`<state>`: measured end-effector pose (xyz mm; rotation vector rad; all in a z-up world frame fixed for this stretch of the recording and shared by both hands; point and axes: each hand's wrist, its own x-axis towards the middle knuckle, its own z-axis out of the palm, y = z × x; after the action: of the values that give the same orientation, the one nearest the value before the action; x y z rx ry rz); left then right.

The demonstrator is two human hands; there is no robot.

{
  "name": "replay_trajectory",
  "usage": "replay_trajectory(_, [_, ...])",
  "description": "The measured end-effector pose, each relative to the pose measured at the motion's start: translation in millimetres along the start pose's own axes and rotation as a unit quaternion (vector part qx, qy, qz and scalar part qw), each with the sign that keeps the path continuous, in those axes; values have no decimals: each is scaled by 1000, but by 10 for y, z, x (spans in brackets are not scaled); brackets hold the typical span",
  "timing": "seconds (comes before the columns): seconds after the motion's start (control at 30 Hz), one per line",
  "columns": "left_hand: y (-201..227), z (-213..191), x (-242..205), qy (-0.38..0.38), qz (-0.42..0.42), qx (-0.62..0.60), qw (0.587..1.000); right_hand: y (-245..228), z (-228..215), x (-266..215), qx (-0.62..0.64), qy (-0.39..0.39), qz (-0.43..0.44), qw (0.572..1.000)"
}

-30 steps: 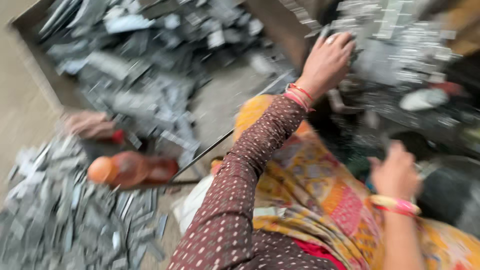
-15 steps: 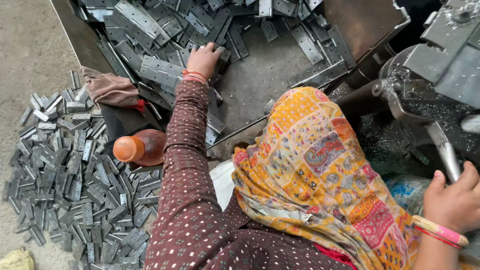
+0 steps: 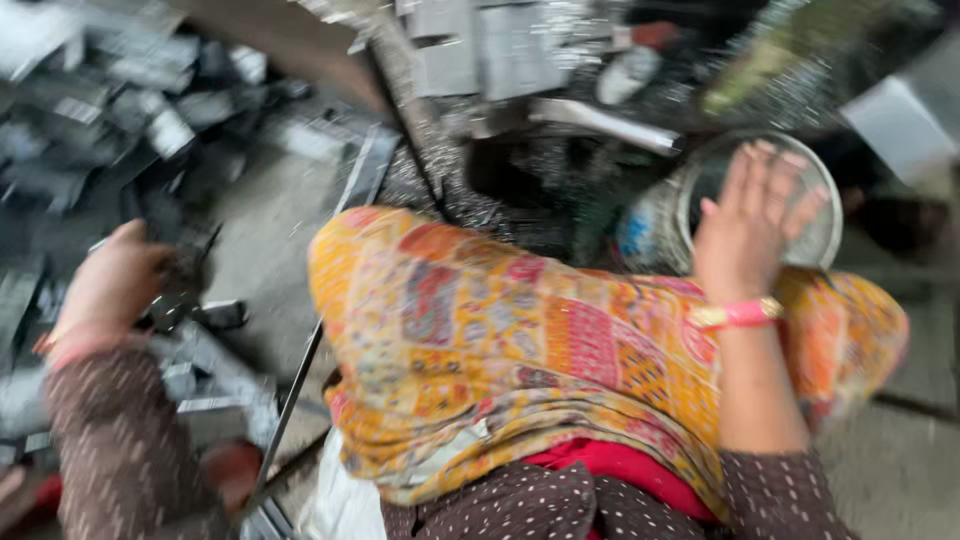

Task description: The person sits on the floor and repeatedly places metal brackets under a drill press, activates the machine to drill holes, and then removes the finished pieces. The processed brackets are placed into a nearby bin.

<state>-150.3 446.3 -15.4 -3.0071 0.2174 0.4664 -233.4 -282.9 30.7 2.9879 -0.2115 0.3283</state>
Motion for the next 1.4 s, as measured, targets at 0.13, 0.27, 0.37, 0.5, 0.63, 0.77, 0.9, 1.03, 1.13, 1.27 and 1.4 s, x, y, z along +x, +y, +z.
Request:
replay_trajectory(0.13, [420,-724,-68,227,64,-16,972,-151,-269,192,58,127,-54,989])
replay_trajectory(0.27, [1181,-1248,43,347,101,-41,932,-471,-670,453,187,185,-81,961])
replay_trajectory(0.37, [1826,-1451,324,432,107,-98,890,-689,-789,714,220,181,-150,947])
replay_trajectory(0.5, [2940,-1456,668,552,138,-113,815,-915,-574,752,216,42,-91,971])
replay_trajectory(0.63, [4012,-1175,873,375,165,9,912,-791,-123,306,56,124,-99,986])
replay_trajectory(0.77, [4460,-979,1189,443,201,-75,870,-660,321,-98,31,14,-46,998])
replay_trajectory(0.9, [4472,-900,1411,457,104,-97,878,-686,525,-60,28,1,-35,999])
replay_trajectory(1.03, [4528,-935,1547,365,63,-109,922,-781,510,102,13,39,-54,998])
replay_trajectory(1.13, [4558,-976,1601,360,48,-121,924,-765,538,111,5,14,-51,999])
replay_trajectory(1.27, [4539,-1021,1632,349,41,-108,930,-698,848,-4,18,-47,-32,998])
replay_trajectory(1.4, [4461,-1030,1593,350,65,-129,926,-854,1289,-119,166,-37,210,963])
